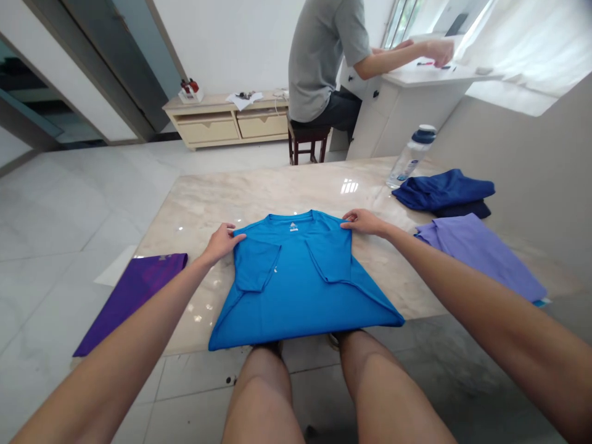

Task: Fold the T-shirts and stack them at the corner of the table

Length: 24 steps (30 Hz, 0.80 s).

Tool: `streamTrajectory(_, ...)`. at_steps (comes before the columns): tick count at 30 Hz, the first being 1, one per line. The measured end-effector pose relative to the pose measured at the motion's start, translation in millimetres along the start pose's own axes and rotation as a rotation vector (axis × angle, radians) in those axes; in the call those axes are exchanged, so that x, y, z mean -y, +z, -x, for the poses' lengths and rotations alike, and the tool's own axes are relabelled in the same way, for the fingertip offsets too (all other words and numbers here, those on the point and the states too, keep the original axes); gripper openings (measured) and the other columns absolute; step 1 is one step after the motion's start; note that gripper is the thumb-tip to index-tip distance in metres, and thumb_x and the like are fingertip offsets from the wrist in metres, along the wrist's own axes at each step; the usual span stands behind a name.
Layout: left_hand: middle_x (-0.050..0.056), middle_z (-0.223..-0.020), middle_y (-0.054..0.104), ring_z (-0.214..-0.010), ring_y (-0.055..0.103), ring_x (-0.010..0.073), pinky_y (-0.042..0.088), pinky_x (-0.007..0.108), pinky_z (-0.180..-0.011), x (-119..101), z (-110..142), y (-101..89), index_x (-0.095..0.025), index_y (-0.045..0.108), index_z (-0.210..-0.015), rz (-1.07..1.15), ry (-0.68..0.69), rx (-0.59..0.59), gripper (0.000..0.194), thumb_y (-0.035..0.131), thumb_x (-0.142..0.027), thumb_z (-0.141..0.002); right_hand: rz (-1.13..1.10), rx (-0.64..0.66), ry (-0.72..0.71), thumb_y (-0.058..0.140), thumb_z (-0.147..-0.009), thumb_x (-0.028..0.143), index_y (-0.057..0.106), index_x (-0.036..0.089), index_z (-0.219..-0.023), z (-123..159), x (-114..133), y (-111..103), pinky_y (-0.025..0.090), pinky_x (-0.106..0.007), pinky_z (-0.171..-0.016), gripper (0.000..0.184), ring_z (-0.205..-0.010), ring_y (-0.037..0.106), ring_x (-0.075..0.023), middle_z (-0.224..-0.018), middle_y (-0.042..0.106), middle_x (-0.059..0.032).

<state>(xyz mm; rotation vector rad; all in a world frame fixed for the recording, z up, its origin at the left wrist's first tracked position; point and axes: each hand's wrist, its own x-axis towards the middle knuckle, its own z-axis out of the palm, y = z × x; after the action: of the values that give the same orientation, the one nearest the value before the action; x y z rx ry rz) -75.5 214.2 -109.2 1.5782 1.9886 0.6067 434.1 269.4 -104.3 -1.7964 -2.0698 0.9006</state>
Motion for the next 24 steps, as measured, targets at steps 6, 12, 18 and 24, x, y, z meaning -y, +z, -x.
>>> streamTrajectory(6, 0.002, -0.072, 0.073, -0.082, 0.070, 0.0247, 0.052, 0.029, -0.072, -18.0, -27.3, -17.8, -0.018, 0.077, -0.082, -0.092, 0.011, 0.123, 0.044, 0.092, -0.055, -0.064, 0.195, -0.067, -0.032, 0.088, -0.085, 0.028, 0.087, 0.016, -0.098, -39.7, 17.5, -12.9, 0.061, -0.032, -0.090, 0.019, -0.093, 0.077, -0.0244, -0.094, 0.084, -0.0060)
streamTrajectory(12, 0.001, -0.080, 0.070, -0.082, 0.064, 0.0193, 0.050, 0.030, -0.078, -78.4, -65.2, -56.9, -0.015, 0.076, -0.091, -0.135, 0.002, -0.237, 0.023, 0.085, -0.031, -0.078, 0.235, -0.533, -0.095, 0.076, -0.101, 0.031, 0.081, 0.001, -0.109, -108.8, 58.3, -64.0, 0.057, -0.040, -0.103, 0.031, -0.109, 0.073, -0.0263, -0.114, 0.081, -0.0194)
streamTrajectory(18, 0.004, -0.107, 0.075, -0.094, 0.063, 0.0149, 0.050, 0.032, -0.095, -136.5, -54.2, -114.3, -0.008, 0.070, -0.106, -0.092, 0.284, -0.481, 0.025, 0.072, -0.030, -0.094, 0.271, -0.741, -0.472, 0.027, -0.118, 0.043, 0.065, -0.014, -0.108, -88.2, 120.9, -127.0, 0.044, -0.038, -0.112, 0.069, -0.123, 0.066, -0.0201, -0.139, 0.067, -0.0285)
streamTrajectory(24, 0.003, -0.102, 0.076, -0.092, 0.072, 0.0190, 0.059, 0.030, -0.082, -91.5, 60.8, -98.0, -0.021, 0.069, -0.096, 0.044, 0.432, -0.446, 0.015, 0.076, -0.031, -0.087, 0.171, -0.740, -0.488, 0.072, -0.105, 0.037, 0.075, 0.008, -0.100, 52.8, 105.1, -82.2, 0.056, -0.042, -0.099, 0.029, -0.095, 0.071, -0.0213, -0.106, 0.078, -0.0118)
